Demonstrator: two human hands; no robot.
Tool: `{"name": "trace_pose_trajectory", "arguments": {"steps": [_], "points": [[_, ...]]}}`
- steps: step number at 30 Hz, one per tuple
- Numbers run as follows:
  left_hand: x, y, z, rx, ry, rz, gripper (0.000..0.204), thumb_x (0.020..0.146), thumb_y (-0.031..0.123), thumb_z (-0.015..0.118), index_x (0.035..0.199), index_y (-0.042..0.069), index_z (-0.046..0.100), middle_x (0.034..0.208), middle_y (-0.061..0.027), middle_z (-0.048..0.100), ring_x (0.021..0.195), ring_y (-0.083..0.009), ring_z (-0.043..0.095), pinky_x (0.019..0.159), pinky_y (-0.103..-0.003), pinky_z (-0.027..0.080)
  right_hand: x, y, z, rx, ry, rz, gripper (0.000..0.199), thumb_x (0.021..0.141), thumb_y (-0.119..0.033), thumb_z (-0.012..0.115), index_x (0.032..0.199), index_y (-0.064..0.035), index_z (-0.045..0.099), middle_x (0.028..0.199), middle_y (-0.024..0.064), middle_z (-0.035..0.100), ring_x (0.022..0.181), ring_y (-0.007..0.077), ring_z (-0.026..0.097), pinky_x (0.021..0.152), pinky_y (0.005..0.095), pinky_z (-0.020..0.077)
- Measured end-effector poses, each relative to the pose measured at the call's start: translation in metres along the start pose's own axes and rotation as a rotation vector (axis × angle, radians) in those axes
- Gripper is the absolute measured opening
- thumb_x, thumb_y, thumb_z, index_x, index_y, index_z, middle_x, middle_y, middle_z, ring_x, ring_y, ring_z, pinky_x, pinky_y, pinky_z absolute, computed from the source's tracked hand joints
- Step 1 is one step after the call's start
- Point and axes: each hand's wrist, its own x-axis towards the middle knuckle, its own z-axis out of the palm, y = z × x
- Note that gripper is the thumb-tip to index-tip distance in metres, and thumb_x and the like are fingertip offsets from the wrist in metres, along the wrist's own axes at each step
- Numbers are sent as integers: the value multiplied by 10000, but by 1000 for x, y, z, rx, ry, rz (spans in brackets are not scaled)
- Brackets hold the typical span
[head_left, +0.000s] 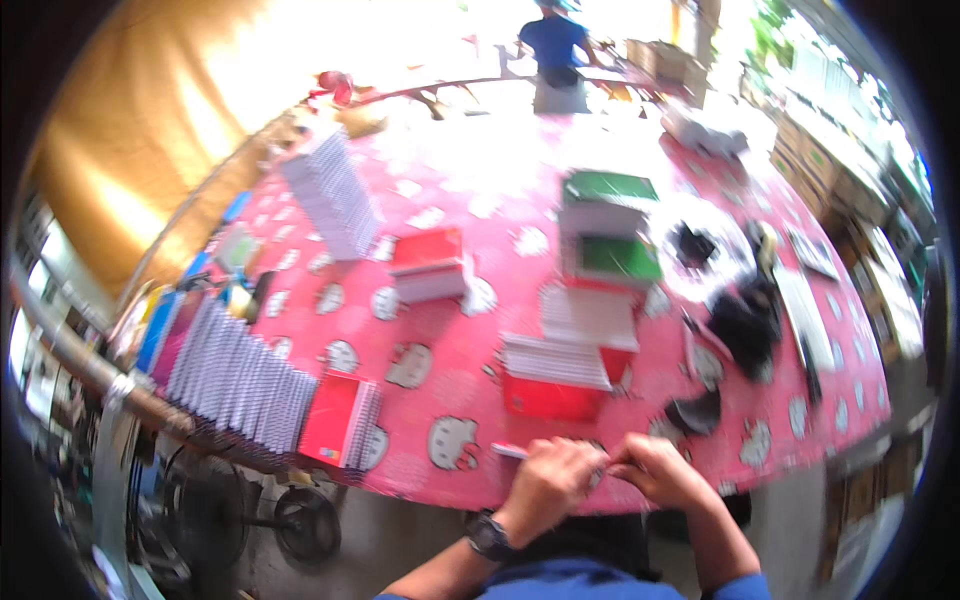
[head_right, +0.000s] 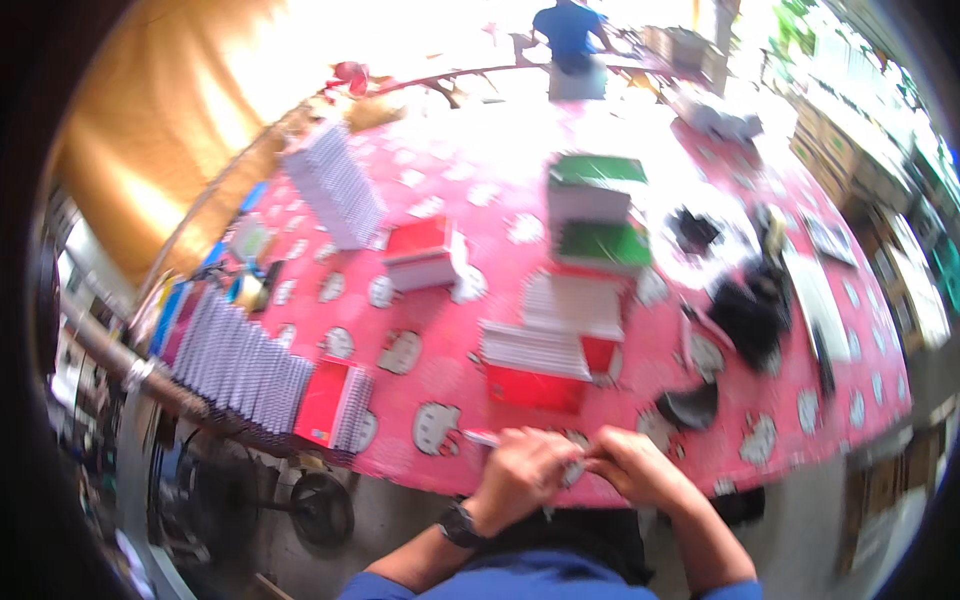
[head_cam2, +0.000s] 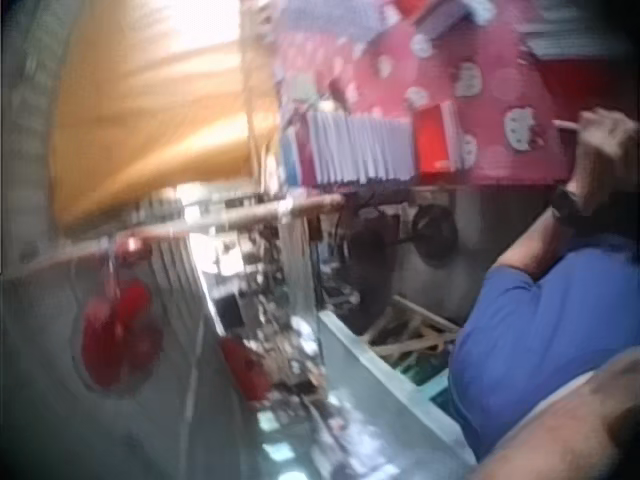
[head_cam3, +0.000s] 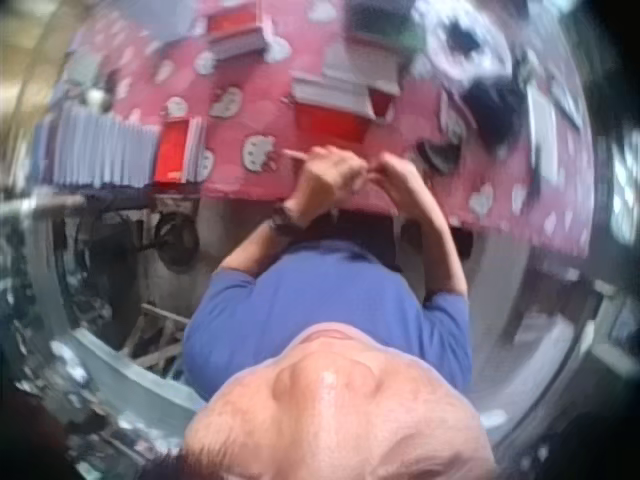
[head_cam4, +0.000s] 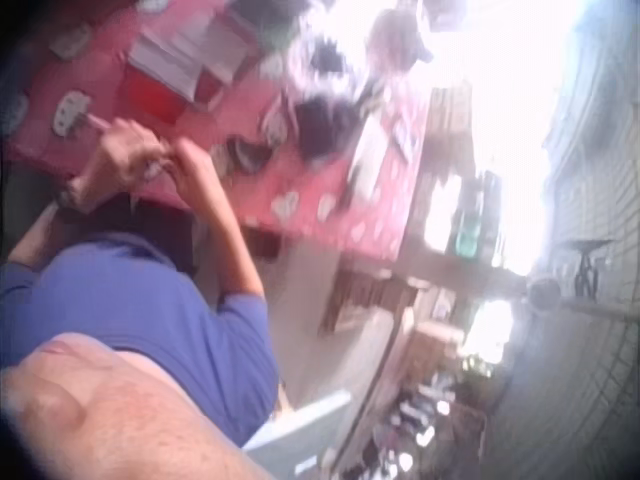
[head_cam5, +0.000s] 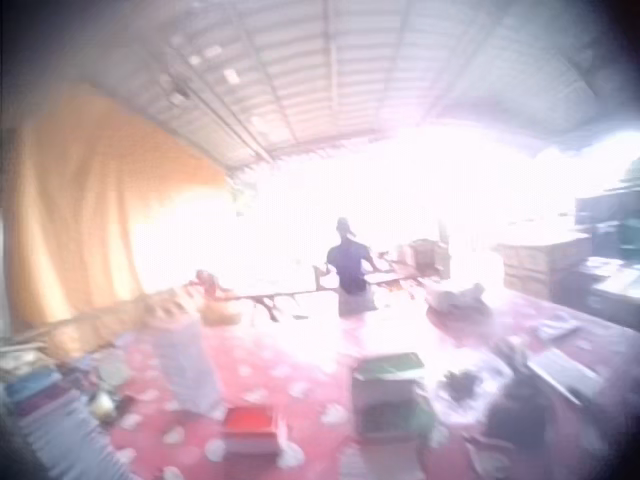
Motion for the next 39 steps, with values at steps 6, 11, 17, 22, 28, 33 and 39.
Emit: {"name": "trace_pose_trajectory", "arguments": {"steps": [6,11,17,22,28,33,39], "points": [[-1,-7,5,-34,-19,62,237,779,154,698,994,128,601,901,-7,642,833,-176,614,760,-320,435,-3,-18,5,-101,123,61,443,741,-145,792,1099,-62,545,783,76,607,691,191,616,645,302,508],[-6,-10,5,24,-84,108,210,819,223,675,996,142,597,887,15,627,836,-161,594,770,-311,417,-8,-5,-2,73,149,95,394,764,-128,771,1098,-43,581,861,94,613,731,201,623,653,297,507],[-1,-7,3,-41,-49,128,164,866,258,640,974,147,585,889,20,613,867,-148,598,847,-302,381,-43,74,-33,-665,665,472,777,630,-484,795,1204,-71,475,1388,207,371,1255,390,355,995,525,313],[-3,-11,2,-29,-98,51,160,844,312,672,903,182,597,817,82,616,845,-117,600,999,-499,252,-45,88,-20,-525,686,450,741,638,-451,792,1210,-95,483,1474,242,269,1298,418,314,1046,543,251],[-13,-17,8,29,-172,32,239,814,409,686,928,209,618,974,75,628,950,-111,598,1048,-506,168,-32,80,-32,-545,680,394,585,674,-430,784,1107,-80,606,1348,226,454,1200,386,423,989,477,362],[-4,-21,-10,-8,13,44,233,778,380,725,912,214,632,890,79,635,898,-108,599,1035,-521,172,-31,44,-28,146,426,171,544,712,-460,745,1081,-68,668,1172,172,599,1112,306,531,946,403,413],[-21,-30,-18,155,-80,89,138,723,272,721,820,203,650,798,84,601,847,-94,584,1021,-476,211,-14,1,6,842,-124,-110,737,735,-646,616,1094,-5,657,1293,183,537,1167,275,503,1002,391,367]]}}
